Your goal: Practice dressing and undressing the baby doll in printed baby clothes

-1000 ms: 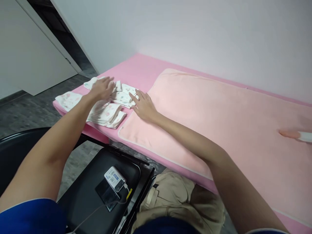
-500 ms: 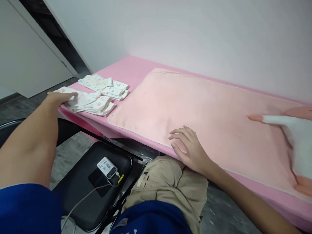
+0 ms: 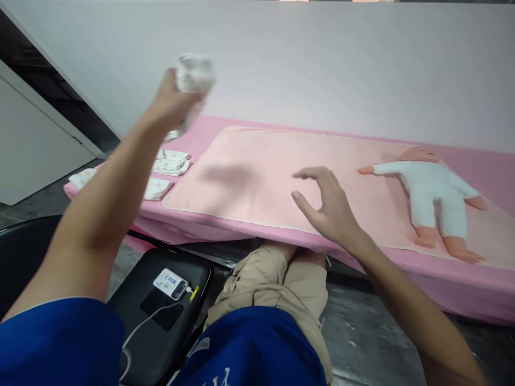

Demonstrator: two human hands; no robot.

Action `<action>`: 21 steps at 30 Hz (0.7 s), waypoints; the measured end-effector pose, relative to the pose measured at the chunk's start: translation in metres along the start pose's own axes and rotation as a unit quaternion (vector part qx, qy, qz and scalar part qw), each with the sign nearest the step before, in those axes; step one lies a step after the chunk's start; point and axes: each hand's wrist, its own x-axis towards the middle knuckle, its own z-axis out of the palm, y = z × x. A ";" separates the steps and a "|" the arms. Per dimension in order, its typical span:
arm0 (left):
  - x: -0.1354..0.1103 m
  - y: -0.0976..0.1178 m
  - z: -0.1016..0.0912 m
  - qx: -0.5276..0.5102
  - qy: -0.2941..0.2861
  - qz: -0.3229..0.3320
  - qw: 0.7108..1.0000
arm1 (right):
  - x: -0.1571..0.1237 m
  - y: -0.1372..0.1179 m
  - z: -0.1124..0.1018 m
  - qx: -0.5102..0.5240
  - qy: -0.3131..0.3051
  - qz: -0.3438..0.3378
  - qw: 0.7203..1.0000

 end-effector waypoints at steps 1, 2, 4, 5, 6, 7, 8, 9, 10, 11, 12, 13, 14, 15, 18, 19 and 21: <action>0.002 0.014 0.015 -0.029 0.012 0.034 0.999 | 0.013 -0.001 -0.003 -0.015 0.014 -0.023 1.000; 0.003 0.027 0.035 -0.058 0.020 0.069 0.996 | 0.024 -0.003 -0.007 -0.033 0.027 -0.045 0.998; 0.003 0.051 0.082 -0.123 0.023 0.134 0.983 | 0.040 -0.007 -0.018 -0.073 0.051 -0.079 0.993; 0.002 0.062 0.108 -0.162 0.020 0.166 0.973 | 0.042 -0.009 -0.024 -0.091 0.064 -0.089 0.990; -0.001 0.073 0.132 -0.206 0.015 0.199 0.958 | 0.041 -0.011 -0.031 -0.105 0.080 -0.090 0.987; -0.006 0.082 0.155 -0.256 0.007 0.228 0.939 | 0.036 -0.014 -0.038 -0.111 0.097 -0.081 0.986; -0.013 0.090 0.173 -0.306 -0.008 0.249 0.919 | 0.027 -0.016 -0.045 -0.107 0.113 -0.064 0.986; -0.023 0.097 0.186 -0.349 -0.034 0.256 0.901 | 0.017 -0.018 -0.052 -0.093 0.126 -0.039 0.987; -0.034 0.103 0.194 -0.382 -0.070 0.255 0.886 | 0.005 -0.021 -0.058 -0.070 0.132 -0.011 0.989; -0.047 0.107 0.198 -0.406 -0.111 0.248 0.872 | -0.007 -0.023 -0.063 -0.041 0.131 0.017 0.990; -0.059 0.110 0.197 -0.419 -0.152 0.242 0.862 | -0.019 -0.026 -0.068 -0.007 0.124 0.042 0.991; -0.071 0.112 0.194 -0.420 -0.188 0.240 0.854 | -0.029 -0.028 -0.073 0.027 0.113 0.064 0.991; -0.080 0.113 0.190 -0.413 -0.213 0.246 0.851 | -0.038 -0.031 -0.076 0.059 0.099 0.084 0.990; -0.088 0.113 0.185 -0.396 -0.224 0.258 0.852 | -0.044 -0.034 -0.079 0.086 0.087 0.102 0.987; -0.100 0.110 0.176 -0.327 -0.189 0.315 0.871 | -0.053 -0.047 -0.082 0.137 0.064 0.137 0.979; -0.101 0.109 0.174 -0.307 -0.166 0.331 0.877 | -0.053 -0.053 -0.082 0.145 0.060 0.141 0.978; -0.101 0.106 0.171 -0.276 -0.123 0.351 0.886 | -0.050 -0.063 -0.078 0.154 0.049 0.138 0.977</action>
